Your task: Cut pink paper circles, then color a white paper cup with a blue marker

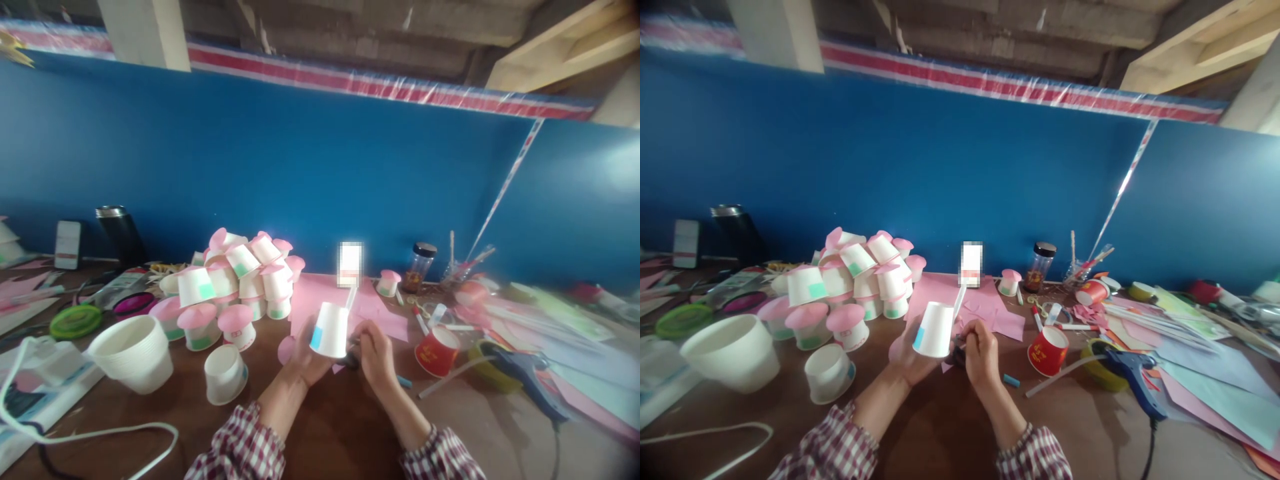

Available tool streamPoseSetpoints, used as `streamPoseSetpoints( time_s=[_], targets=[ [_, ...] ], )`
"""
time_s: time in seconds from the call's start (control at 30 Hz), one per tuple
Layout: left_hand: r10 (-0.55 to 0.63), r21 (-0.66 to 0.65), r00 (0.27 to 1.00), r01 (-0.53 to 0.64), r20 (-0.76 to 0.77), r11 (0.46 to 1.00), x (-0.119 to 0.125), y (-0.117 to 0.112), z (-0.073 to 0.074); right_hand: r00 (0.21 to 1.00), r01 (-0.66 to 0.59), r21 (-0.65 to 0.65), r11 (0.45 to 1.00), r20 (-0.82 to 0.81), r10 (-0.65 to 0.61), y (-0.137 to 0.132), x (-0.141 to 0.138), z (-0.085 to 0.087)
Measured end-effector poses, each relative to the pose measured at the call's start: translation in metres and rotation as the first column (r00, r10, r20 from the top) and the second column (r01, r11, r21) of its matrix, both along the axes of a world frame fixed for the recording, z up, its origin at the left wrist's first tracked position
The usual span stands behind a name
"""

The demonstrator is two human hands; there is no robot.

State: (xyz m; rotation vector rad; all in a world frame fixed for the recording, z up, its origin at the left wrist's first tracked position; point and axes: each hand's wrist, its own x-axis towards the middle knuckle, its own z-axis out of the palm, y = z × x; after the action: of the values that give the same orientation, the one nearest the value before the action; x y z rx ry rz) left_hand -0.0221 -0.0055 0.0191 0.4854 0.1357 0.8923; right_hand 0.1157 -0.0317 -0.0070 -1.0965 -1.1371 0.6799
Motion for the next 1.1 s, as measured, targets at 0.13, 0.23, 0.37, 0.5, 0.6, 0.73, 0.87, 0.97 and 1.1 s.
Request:
streamPoseSetpoints(
  time_s=[0.13, 0.23, 0.37, 0.5, 0.6, 0.73, 0.87, 0.97, 1.1],
  targets=[
    [-0.059, -0.054, 0.998, 0.058, -0.023, 0.997, 0.004, 0.001, -0.008, 0.992, -0.010, -0.015, 1.000, -0.125, 0.008, -0.005, -0.005, 0.019],
    [-0.043, -0.055, 0.994, 0.038, -0.096, 0.998, 0.004, 0.001, -0.011, 0.979, -0.063, -0.032, 0.997, -0.197, 0.055, -0.008, -0.007, 0.027],
    [-0.062, -0.062, 0.990, 0.055, -0.124, 0.997, 0.004, -0.004, -0.009, 0.971, -0.111, -0.039, 0.993, -0.218, 0.100, -0.009, -0.007, 0.026],
    [-0.073, -0.034, 0.991, 0.070, -0.108, 0.997, 0.006, -0.006, -0.008, 0.968, -0.085, -0.032, 0.996, -0.238, 0.075, -0.010, -0.007, 0.023],
    [-0.068, -0.041, 0.990, 0.064, -0.120, 0.997, 0.007, -0.005, -0.010, 0.977, -0.047, -0.034, 0.998, -0.209, 0.039, -0.009, -0.008, 0.023],
    [-0.109, -0.037, 0.987, 0.105, -0.115, 0.994, 0.006, -0.004, -0.011, 0.986, 0.049, -0.020, 0.999, -0.159, -0.052, -0.006, -0.005, 0.023],
    [-0.044, 0.007, 0.990, 0.045, -0.136, 0.999, 0.005, -0.002, -0.008, 0.968, 0.199, 0.000, 0.980, -0.153, -0.197, 0.000, 0.003, 0.021],
    [-0.024, 0.019, 0.989, 0.027, -0.144, 0.999, 0.006, -0.001, -0.007, 0.958, 0.260, -0.017, 0.965, -0.116, -0.260, 0.003, 0.006, 0.019],
    [-0.025, 0.019, 0.994, 0.027, -0.104, 0.999, 0.007, 0.000, -0.007, 0.951, 0.299, 0.038, 0.954, 0.066, -0.301, 0.002, 0.005, 0.017]
  ],
)
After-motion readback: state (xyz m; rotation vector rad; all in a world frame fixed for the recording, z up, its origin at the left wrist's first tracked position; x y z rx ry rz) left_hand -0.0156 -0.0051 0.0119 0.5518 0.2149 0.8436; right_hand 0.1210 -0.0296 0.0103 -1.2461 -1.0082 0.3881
